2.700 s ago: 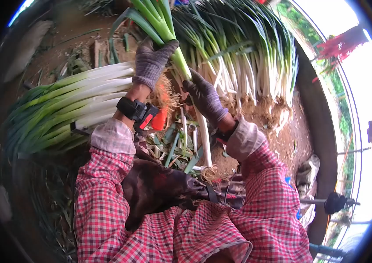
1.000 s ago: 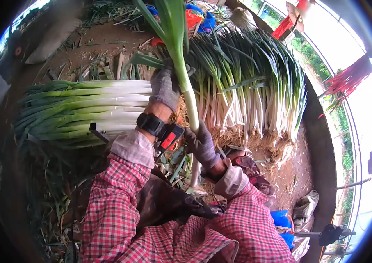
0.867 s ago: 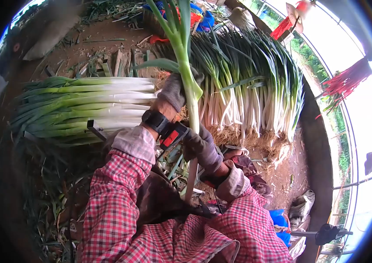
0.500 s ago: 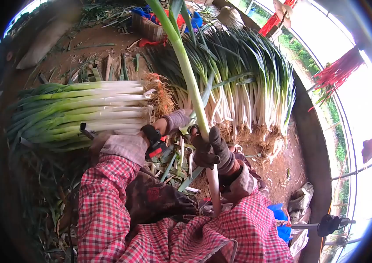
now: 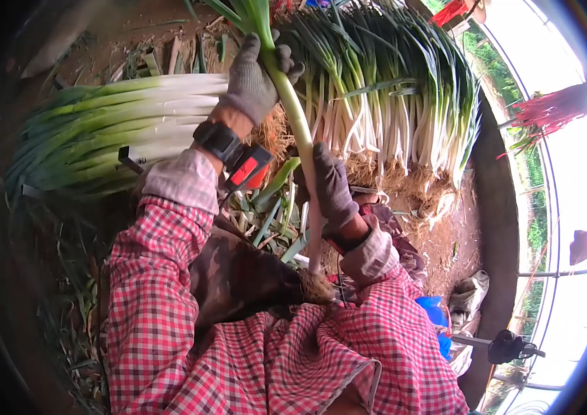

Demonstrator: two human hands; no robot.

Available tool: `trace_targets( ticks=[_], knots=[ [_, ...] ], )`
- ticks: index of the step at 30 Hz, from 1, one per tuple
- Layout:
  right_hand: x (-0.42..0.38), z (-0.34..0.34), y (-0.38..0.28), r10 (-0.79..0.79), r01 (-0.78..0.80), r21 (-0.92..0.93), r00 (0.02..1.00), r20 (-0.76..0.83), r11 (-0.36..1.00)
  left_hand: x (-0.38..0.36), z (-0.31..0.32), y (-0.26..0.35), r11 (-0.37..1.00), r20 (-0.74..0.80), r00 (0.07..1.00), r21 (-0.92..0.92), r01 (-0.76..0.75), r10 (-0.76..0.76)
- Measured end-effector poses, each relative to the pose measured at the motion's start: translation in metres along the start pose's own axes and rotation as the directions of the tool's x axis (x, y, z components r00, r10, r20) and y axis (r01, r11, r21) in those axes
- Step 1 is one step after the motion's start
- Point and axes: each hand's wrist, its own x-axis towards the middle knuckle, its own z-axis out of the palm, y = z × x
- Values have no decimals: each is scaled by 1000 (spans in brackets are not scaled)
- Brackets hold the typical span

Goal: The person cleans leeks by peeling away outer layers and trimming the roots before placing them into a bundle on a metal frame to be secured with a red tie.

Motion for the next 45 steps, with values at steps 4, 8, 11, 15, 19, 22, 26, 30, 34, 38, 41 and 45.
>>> trace_targets(
  ticks=[4,8,11,15,19,22,26,30,34,38,41,45],
  knots=[
    [22,0,21,-11,18,59,993,-116,998,-5,18,22,993,170,985,-114,36,-16],
    [18,16,6,166,-34,451,952,-257,892,-18,40,43,999,246,969,-45,-8,18],
    [22,-34,36,266,-59,736,949,-167,674,-13,33,72,1000,433,901,-9,-18,20],
    [-8,-116,68,94,-114,-51,951,-295,992,-25,34,107,993,340,933,-33,-112,117],
    [27,-170,66,367,-637,-715,763,-532,288,-26,23,115,983,332,932,52,-176,149],
    [31,-75,-30,-353,49,-998,934,60,-39,-22,20,94,982,220,957,-75,-175,187],
    [76,56,-35,-304,345,-28,862,406,938,-13,17,98,945,168,937,61,-321,308],
    [67,57,1,80,24,-326,950,302,945,-14,7,124,909,75,921,150,-390,383],
    [13,3,69,252,-195,-189,900,355,962,-26,-4,164,855,92,888,240,-459,451],
    [-38,-31,93,293,-247,-158,836,464,956,-23,-88,237,922,115,945,214,-324,306],
    [-54,-45,100,279,-368,238,900,335,899,-31,-43,217,897,-243,882,298,-327,403],
    [-68,-34,33,307,-357,-3,800,515,934,-36,-53,235,913,62,950,263,-313,308]
  ],
)
